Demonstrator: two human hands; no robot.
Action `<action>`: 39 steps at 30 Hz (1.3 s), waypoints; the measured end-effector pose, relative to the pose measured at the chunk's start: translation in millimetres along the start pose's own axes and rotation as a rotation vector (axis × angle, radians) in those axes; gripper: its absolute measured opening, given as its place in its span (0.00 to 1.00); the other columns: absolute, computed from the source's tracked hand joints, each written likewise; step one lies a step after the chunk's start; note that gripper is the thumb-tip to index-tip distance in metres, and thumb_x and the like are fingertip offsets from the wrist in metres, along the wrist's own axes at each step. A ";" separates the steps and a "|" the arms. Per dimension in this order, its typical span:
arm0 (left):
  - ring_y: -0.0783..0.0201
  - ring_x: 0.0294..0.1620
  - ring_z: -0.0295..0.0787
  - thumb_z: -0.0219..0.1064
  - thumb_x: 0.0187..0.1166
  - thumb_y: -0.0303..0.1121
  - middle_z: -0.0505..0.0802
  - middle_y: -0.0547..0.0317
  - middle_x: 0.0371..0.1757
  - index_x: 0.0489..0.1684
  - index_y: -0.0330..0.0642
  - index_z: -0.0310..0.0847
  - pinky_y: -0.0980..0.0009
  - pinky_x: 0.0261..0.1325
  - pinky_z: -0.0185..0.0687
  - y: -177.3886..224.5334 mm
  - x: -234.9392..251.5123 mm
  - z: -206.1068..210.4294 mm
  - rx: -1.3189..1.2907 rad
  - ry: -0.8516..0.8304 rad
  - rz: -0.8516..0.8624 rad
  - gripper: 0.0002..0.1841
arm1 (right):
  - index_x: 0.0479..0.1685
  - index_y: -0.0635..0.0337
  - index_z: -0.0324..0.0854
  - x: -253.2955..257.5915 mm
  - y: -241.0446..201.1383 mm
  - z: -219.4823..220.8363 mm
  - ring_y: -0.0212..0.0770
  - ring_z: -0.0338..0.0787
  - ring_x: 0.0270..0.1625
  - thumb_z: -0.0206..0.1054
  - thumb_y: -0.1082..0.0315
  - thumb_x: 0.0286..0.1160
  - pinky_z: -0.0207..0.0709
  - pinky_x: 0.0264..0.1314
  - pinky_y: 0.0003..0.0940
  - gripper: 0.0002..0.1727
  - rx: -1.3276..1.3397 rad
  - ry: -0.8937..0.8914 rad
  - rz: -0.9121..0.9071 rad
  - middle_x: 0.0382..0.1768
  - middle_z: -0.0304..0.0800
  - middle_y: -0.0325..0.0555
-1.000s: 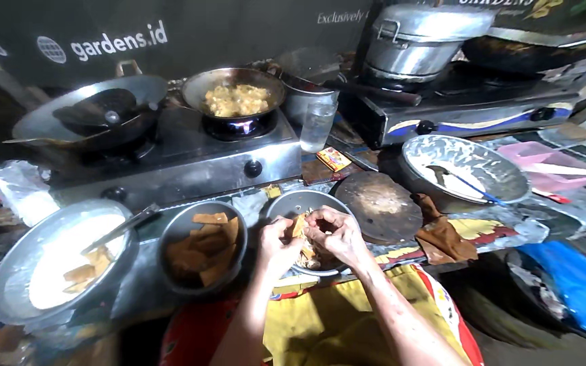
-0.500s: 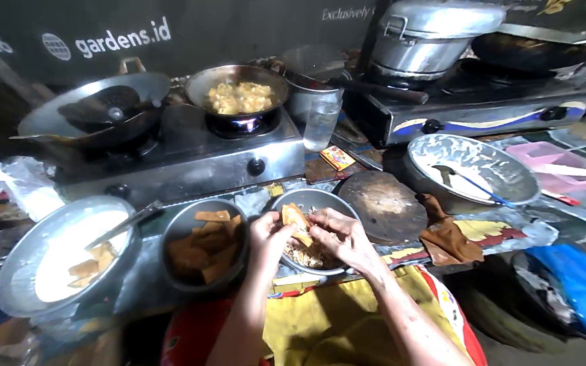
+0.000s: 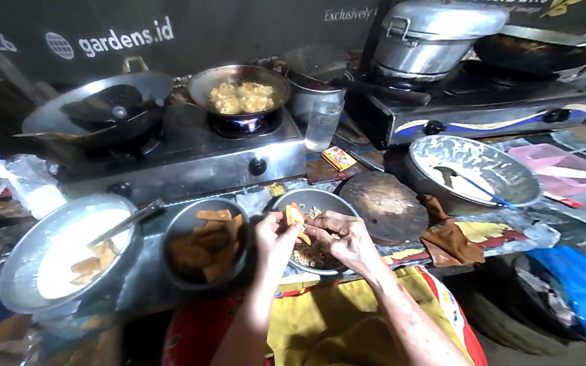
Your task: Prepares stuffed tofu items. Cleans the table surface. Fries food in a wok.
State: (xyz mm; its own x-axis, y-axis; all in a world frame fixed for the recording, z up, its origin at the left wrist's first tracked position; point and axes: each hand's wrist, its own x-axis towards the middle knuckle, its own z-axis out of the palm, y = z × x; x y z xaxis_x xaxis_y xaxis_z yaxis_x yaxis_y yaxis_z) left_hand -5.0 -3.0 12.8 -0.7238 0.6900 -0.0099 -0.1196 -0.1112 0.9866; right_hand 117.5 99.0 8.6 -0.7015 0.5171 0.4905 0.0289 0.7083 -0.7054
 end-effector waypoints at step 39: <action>0.42 0.61 0.88 0.70 0.78 0.33 0.93 0.36 0.52 0.52 0.27 0.90 0.46 0.71 0.78 34.3 26.5 -117.4 1.048 -0.177 0.103 0.15 | 0.46 0.73 0.91 14.5 37.9 -1.1 0.67 0.90 0.56 0.67 0.72 0.74 0.77 0.65 0.64 0.12 -0.291 -0.473 0.191 0.49 0.93 0.68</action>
State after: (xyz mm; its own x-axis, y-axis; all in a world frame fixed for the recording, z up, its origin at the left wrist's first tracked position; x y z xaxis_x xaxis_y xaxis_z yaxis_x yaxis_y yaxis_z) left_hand -108.1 -72.5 27.2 -0.5782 0.8156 0.0228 0.6416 0.4373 0.6302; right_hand 109.2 133.9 -10.5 -0.9044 0.4248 0.0393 0.3333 0.7610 -0.5566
